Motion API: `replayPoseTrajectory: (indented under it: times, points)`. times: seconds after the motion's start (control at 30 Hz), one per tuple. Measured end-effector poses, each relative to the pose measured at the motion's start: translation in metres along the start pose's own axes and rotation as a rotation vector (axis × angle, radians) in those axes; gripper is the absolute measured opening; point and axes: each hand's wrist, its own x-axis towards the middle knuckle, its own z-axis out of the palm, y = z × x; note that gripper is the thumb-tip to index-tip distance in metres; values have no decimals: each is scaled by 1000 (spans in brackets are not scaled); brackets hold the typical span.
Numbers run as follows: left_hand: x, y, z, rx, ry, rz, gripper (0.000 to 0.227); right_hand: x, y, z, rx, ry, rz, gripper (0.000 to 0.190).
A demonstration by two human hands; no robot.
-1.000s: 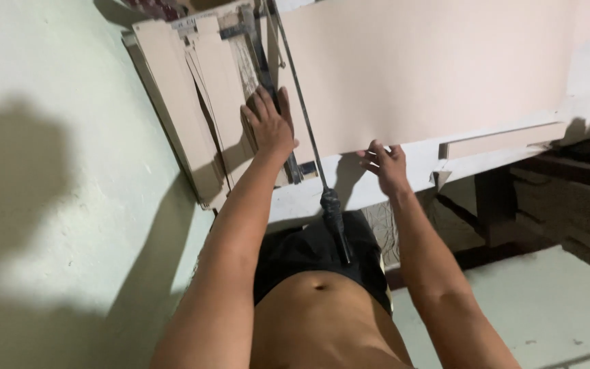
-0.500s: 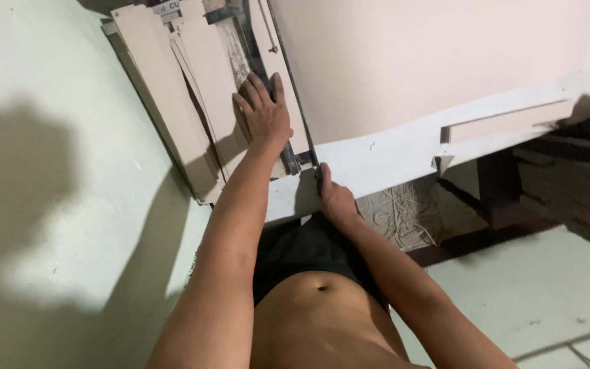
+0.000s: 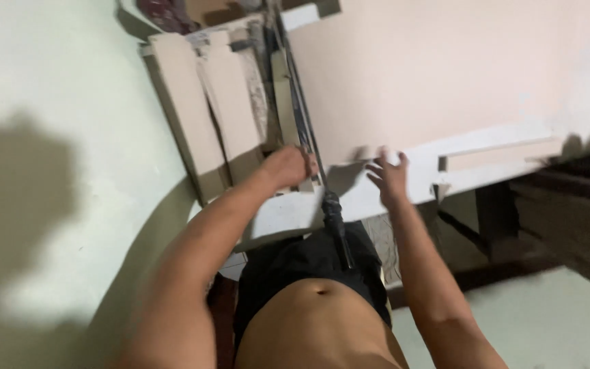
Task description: The person uses a manual paper cutter to trim a large sheet of paper. They repeatedly position the paper against the guide, pull down the cutting arm to slice the sheet, and then remove the cut pieces.
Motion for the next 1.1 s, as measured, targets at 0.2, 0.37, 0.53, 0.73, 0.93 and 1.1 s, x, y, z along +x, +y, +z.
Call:
replayPoseTrajectory:
  times: [0.2, 0.37, 0.53, 0.73, 0.93, 1.1]
  points:
    - [-65, 46, -25, 1634, -475, -267, 14, 20, 8, -29, 586, -23, 238, 112]
    - [-45, 99, -59, 1568, -262, -228, 44, -8, 44, -28, 403, 52, 207, 31]
    - [-8, 100, -39, 1317, 91, -411, 64, -5, 9, 12, 226, -15, 111, 27]
    - [34, 98, -8, 1323, 144, -755, 114, -2, -20, 18, 22, -96, 135, 36]
    - [52, 76, -16, 1322, 79, -816, 122, -121, -159, 76, -933, -332, 77, 58]
    - [52, 51, -14, 1451, 97, -894, 121, -180, -101, 99, -1290, -451, 82, 95]
